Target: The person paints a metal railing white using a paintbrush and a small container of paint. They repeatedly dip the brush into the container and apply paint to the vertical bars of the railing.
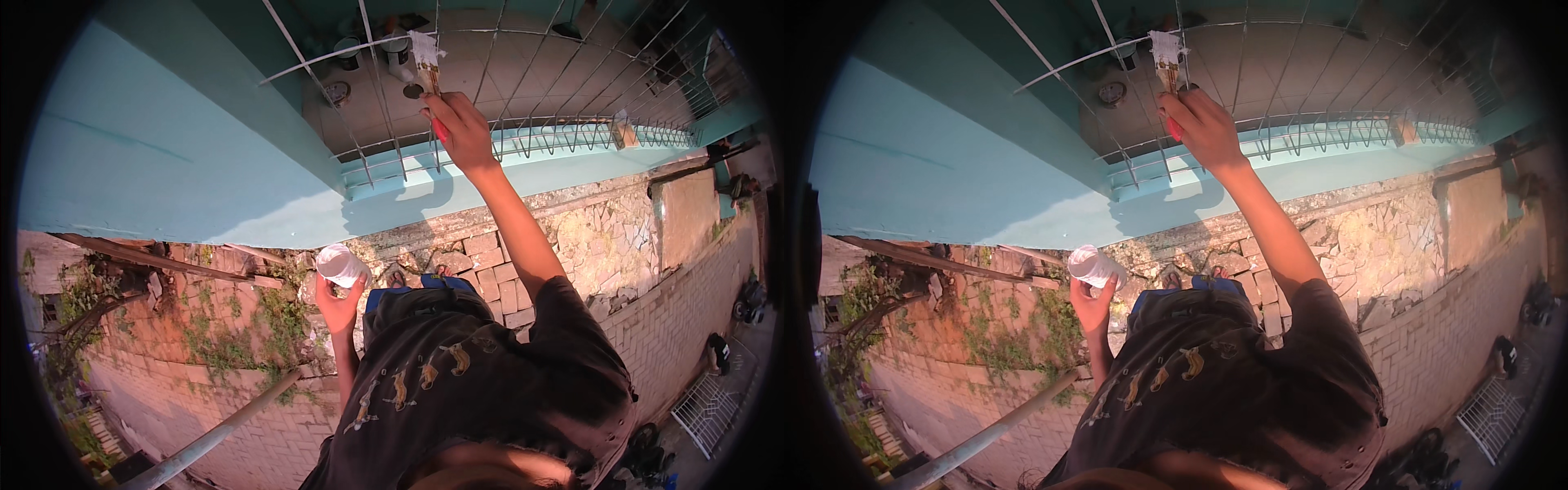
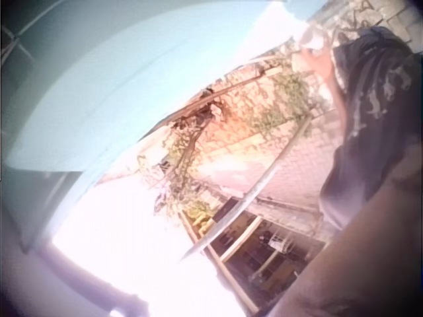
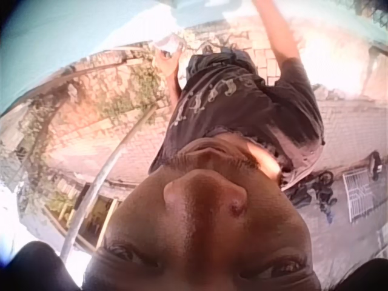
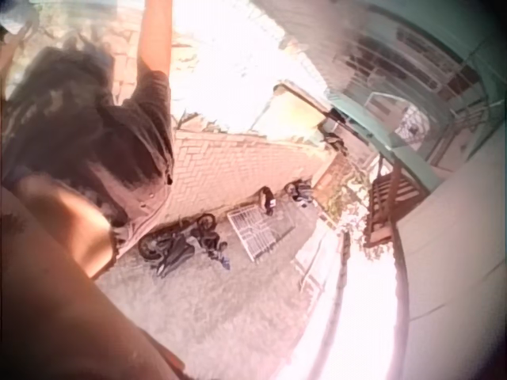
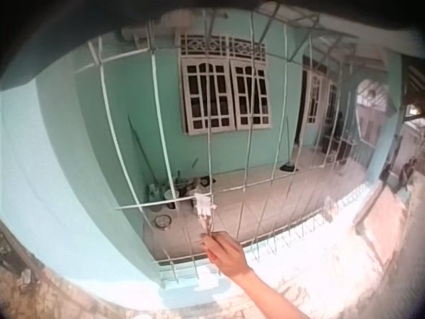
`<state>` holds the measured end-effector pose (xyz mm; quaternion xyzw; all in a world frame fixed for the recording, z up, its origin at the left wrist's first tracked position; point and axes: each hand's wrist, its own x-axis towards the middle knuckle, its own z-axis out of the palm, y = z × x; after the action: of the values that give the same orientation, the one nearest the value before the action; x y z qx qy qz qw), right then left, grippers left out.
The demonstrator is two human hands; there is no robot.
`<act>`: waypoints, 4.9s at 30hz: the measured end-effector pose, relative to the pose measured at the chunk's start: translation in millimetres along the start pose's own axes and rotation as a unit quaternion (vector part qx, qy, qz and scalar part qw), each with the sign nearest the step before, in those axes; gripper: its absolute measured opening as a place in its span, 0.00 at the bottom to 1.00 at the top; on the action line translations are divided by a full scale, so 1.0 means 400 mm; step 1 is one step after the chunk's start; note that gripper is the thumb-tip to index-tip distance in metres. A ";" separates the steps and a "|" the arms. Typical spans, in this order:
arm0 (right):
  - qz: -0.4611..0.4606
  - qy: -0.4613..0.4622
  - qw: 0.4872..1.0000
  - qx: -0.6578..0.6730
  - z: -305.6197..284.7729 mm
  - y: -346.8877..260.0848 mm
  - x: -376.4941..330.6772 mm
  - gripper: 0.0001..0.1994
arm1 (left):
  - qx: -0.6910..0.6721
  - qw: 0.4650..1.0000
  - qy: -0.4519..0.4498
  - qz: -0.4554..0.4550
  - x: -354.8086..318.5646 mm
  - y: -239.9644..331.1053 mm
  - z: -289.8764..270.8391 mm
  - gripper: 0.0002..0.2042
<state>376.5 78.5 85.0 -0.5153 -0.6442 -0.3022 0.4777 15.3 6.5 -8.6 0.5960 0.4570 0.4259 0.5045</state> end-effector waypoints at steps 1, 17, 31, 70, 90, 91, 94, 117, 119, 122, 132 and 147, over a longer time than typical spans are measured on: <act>0.009 0.016 1.000 -0.008 0.002 0.001 0.007 0.17 | 0.002 1.000 -0.003 -0.002 -0.003 -0.003 -0.002 0.26; 0.219 0.095 0.931 0.275 -0.051 0.095 0.051 0.11 | -0.008 1.000 -0.004 -0.002 0.004 -0.005 -0.002 0.26; 0.231 0.191 0.909 0.289 -0.065 0.060 0.101 0.13 | -0.008 1.000 0.005 -0.006 -0.001 0.006 -0.011 0.26; 0.509 0.074 0.757 0.403 0.145 -0.067 -0.043 0.15 | -0.002 1.000 -0.007 -0.013 0.022 0.005 -0.014 0.27; 0.558 0.110 0.707 0.421 0.147 -0.055 -0.056 0.15 | 0.030 0.999 -0.026 0.001 0.026 -0.031 -0.035 0.28; 0.550 0.116 0.720 0.408 0.142 -0.067 -0.077 0.15 | 0.035 0.999 -0.026 0.005 0.027 -0.035 -0.038 0.28; 0.513 0.118 0.762 0.377 0.121 -0.093 -0.061 0.16 | 0.019 0.999 -0.024 -0.010 0.027 -0.040 -0.040 0.28; 0.544 0.113 0.715 0.425 0.098 -0.073 -0.012 0.16 | -0.002 1.000 -0.017 -0.015 0.019 -0.025 -0.015 0.29; 0.556 0.119 0.700 0.431 0.105 -0.071 -0.011 0.16 | -0.004 1.000 -0.008 -0.018 0.017 -0.028 -0.013 0.28; 0.557 0.122 0.716 0.402 0.104 -0.095 -0.019 0.17 | 0.003 1.000 -0.005 -0.012 0.016 -0.016 -0.012 0.27; 0.540 0.111 0.726 0.411 0.144 -0.098 -0.058 0.17 | 0.014 1.000 -0.018 -0.017 0.013 -0.013 -0.030 0.29; 0.514 0.072 0.770 0.371 0.170 -0.133 -0.041 0.17 | 0.001 1.000 0.000 -0.014 0.003 -0.022 -0.018 0.26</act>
<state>305.3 117.0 50.7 -0.5290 -0.3088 0.2147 0.7607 7.7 10.0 -16.3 0.5902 0.4653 0.4186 0.5098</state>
